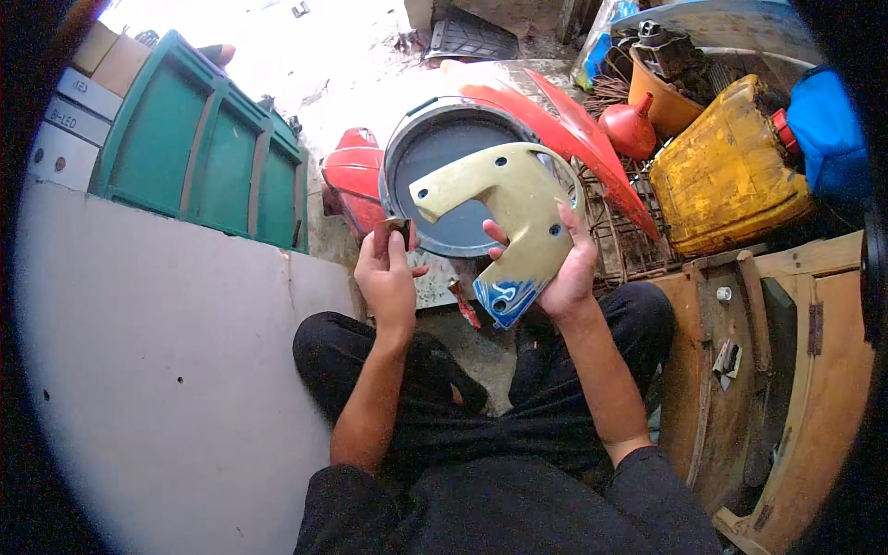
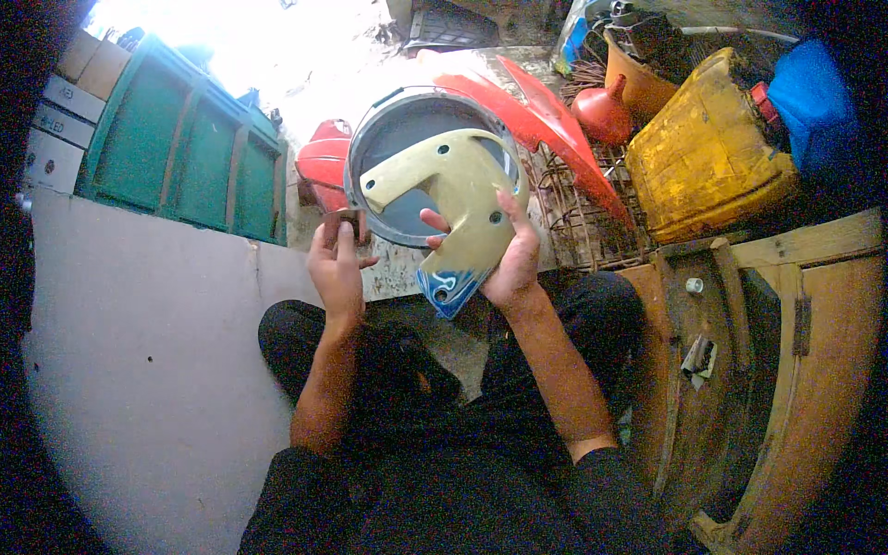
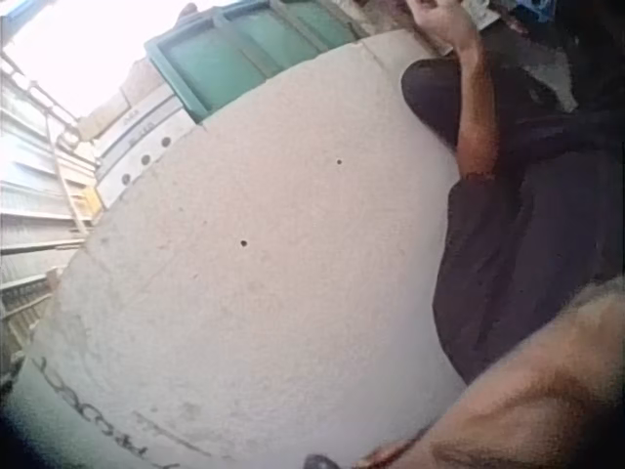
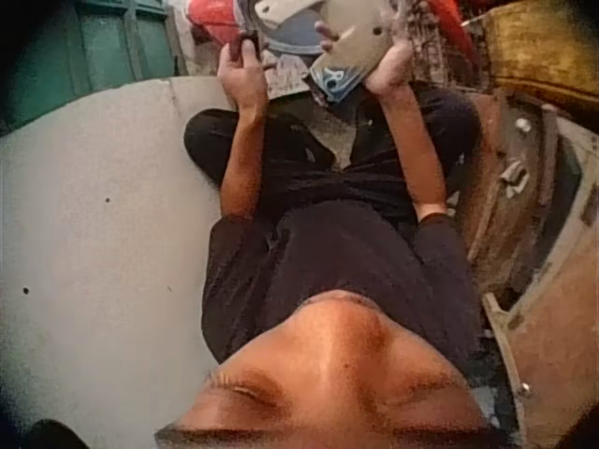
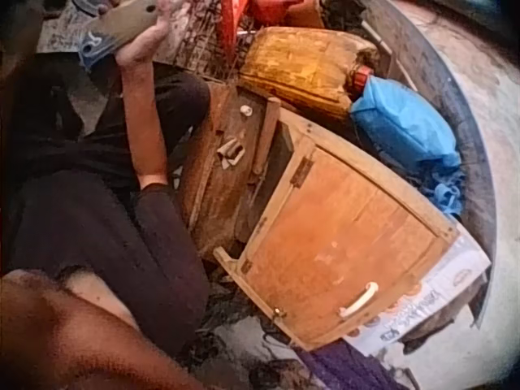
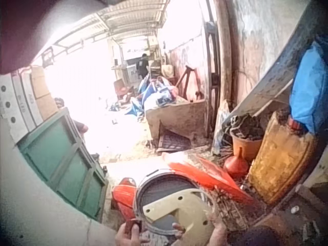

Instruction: The person sands the surface of a plastic motorcycle fairing piece using a piece of sandpaper while holding the part by hand above a bucket of water.

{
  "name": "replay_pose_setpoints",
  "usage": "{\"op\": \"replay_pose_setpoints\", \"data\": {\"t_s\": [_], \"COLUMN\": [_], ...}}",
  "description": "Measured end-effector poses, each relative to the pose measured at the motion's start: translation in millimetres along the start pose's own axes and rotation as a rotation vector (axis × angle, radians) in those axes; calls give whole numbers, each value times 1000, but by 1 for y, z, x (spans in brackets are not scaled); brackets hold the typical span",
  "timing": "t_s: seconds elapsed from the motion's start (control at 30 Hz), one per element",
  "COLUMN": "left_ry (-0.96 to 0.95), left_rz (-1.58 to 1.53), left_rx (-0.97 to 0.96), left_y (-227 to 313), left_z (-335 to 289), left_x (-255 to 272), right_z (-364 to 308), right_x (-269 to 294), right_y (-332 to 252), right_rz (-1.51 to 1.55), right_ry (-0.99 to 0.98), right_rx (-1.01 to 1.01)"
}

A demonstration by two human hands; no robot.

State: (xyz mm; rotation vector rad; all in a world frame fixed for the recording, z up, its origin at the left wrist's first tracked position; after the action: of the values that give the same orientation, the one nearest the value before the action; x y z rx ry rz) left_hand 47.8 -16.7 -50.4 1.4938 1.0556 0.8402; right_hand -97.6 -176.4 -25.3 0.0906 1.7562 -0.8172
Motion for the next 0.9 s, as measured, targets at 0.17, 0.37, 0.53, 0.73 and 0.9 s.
{"op": "replay_pose_setpoints", "data": {"t_s": [0.17,0.37,0.53,0.73,0.9], "left_ry": [-251,-451,-555,-376,-365], "left_rz": [607,1307,1455,846,546], "left_rx": [0,157,265,164,141], "left_y": [-47,-98,-206,-322,-380], "left_z": [17,0,39,115,131], "left_x": [0,-23,-28,24,11], "right_z": [0,-1,-1,4,2], "right_x": [-10,-6,-10,-16,-5], "right_y": [-6,-13,-20,-20,-34], "right_rz": [112,87,95,114,62], "right_ry": [-54,-43,-58,-38,9], "right_rx": [-14,10,22,26,73]}}
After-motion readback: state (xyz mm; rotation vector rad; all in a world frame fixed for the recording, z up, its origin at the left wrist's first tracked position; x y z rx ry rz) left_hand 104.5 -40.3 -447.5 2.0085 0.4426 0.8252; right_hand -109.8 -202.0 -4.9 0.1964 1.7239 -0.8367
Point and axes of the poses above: each hand's wrist, its own z-axis towards the middle knuckle, its own x-axis out of the back of the hand, y = z × x, the point moved 7 cm from there along z, towards the middle knuckle, and after that the axes turned 6 degrees about x, right-handed, at the moved point
